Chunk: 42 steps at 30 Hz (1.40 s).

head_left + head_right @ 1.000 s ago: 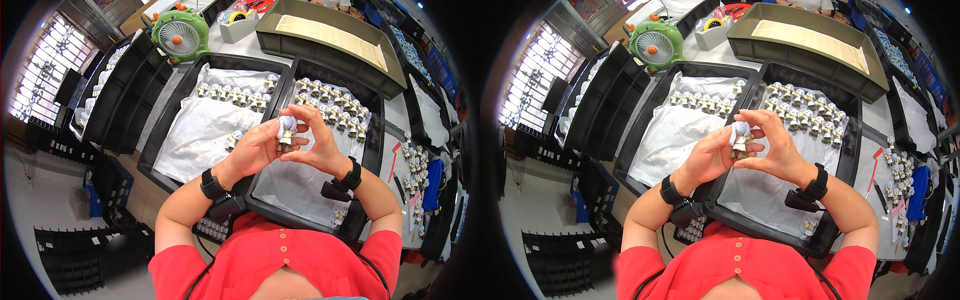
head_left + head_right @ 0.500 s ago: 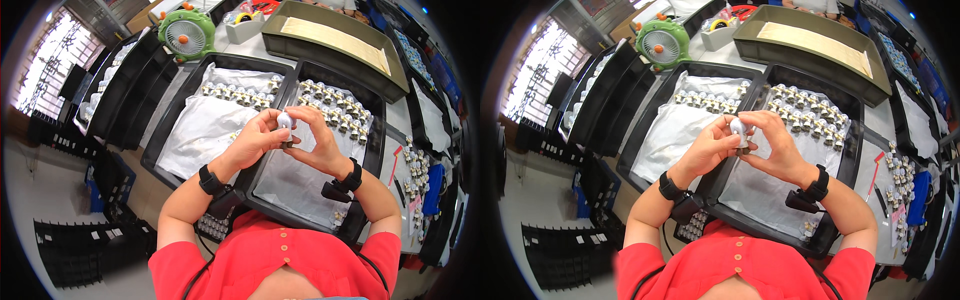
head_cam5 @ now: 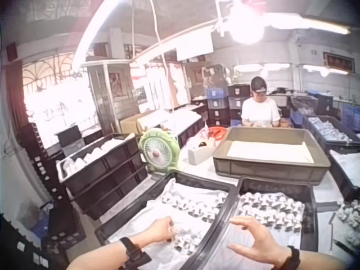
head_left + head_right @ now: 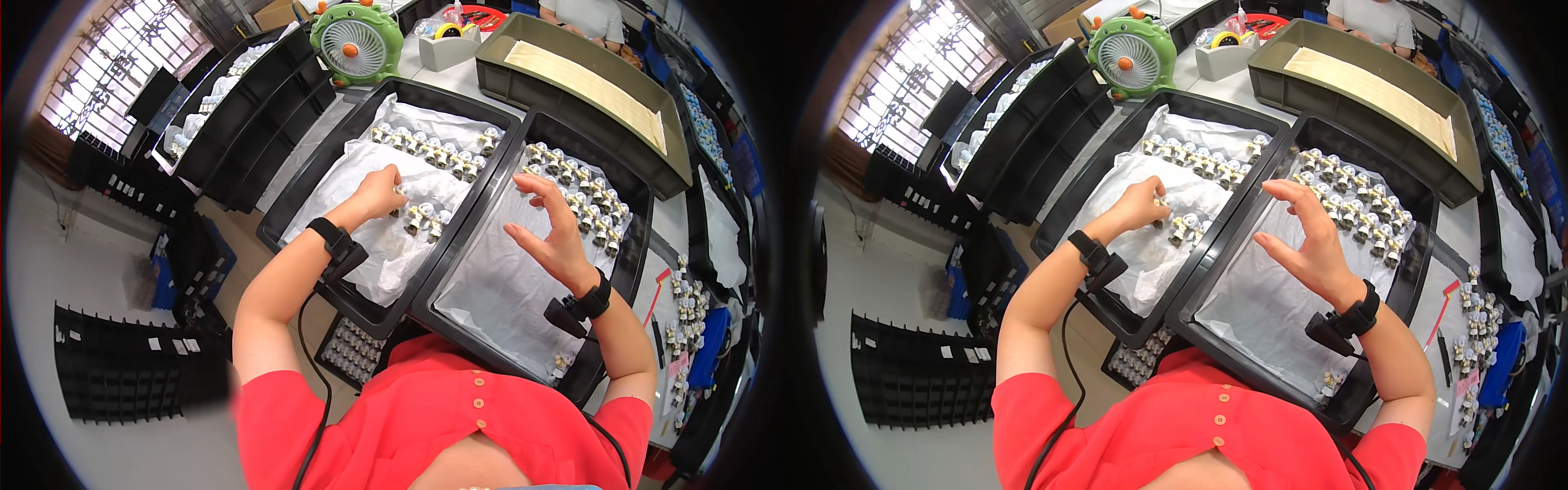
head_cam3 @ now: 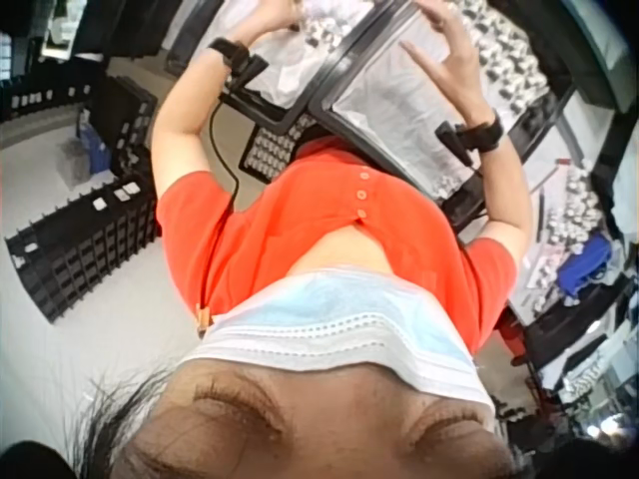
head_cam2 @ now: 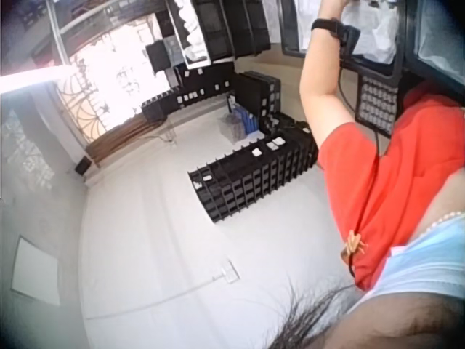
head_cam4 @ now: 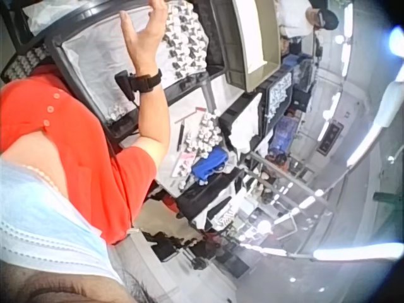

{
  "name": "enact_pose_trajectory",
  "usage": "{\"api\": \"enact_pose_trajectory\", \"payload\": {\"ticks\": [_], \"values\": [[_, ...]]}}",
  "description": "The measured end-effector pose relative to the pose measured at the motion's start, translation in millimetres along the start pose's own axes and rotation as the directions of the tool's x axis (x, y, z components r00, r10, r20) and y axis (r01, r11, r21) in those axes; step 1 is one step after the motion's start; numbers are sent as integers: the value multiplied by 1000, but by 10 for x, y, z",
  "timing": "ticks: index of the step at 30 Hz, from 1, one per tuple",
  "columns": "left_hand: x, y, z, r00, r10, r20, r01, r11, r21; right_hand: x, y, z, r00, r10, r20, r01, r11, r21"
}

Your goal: The person assembles small, white, bell-shaped figurines by hand, picking them from a tray and placing them into a second tray. They use a small tool to adjust a component on one of the figurines before placing it in the tray.

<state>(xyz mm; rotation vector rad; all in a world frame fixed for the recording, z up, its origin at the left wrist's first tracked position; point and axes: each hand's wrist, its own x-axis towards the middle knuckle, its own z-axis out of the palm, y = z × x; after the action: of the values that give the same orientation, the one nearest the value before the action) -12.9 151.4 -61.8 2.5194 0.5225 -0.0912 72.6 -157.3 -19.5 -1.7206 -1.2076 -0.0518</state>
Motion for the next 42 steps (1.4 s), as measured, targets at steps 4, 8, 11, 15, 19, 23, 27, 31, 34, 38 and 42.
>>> {"api": "enact_pose_trajectory", "payload": {"ticks": [4, 8, 11, 15, 19, 23, 27, 31, 34, 38, 42], "values": [[116, -99, 86, 1000, 19, -8, -18, 992, 128, -1, 31, 0, 1000, 27, -4, -27, 1000, -13], [106, -117, 51, 989, -21, 144, 24, 1000, -14, -4, 53, 6, 998, 63, 15, -62, 997, -34], [118, -114, 47, 989, -27, 145, 5, 988, 154, -1, 97, 19, 996, 87, 34, -85, 995, -51], [184, -62, 58, 949, -43, 314, 41, 999, 12, -16, 140, 23, 991, 122, 56, -117, 990, -80], [144, -70, 20, 933, -16, 359, 33, 999, -40, -46, 287, 32, 979, 153, 137, -137, 983, -122], [96, -21, -131, 965, 186, 183, -229, 940, 252, -5, 612, -97, 951, 223, 216, -127, 915, -382], [-208, 712, -391, 948, 303, 95, -279, 938, -207, 126, 952, -330, 881, 447, 154, -250, 717, -651], [-523, 1290, -238, 863, 475, 173, -279, 733, -620, 157, 1203, -211, 846, 525, 90, -299, 607, -736], [-592, 1412, -2, 817, 557, 152, -287, 620, -730, 176, 1198, -195, 846, 524, 95, -306, 625, -719], [-482, 1363, 212, 894, 446, 35, -283, 624, -728, 211, 735, -271, 933, 343, 112, -283, 888, -363], [-450, 1331, 256, 922, 347, -173, -347, 542, -765, 297, 13, -223, 995, 72, 68, -72, 997, -11]]}}
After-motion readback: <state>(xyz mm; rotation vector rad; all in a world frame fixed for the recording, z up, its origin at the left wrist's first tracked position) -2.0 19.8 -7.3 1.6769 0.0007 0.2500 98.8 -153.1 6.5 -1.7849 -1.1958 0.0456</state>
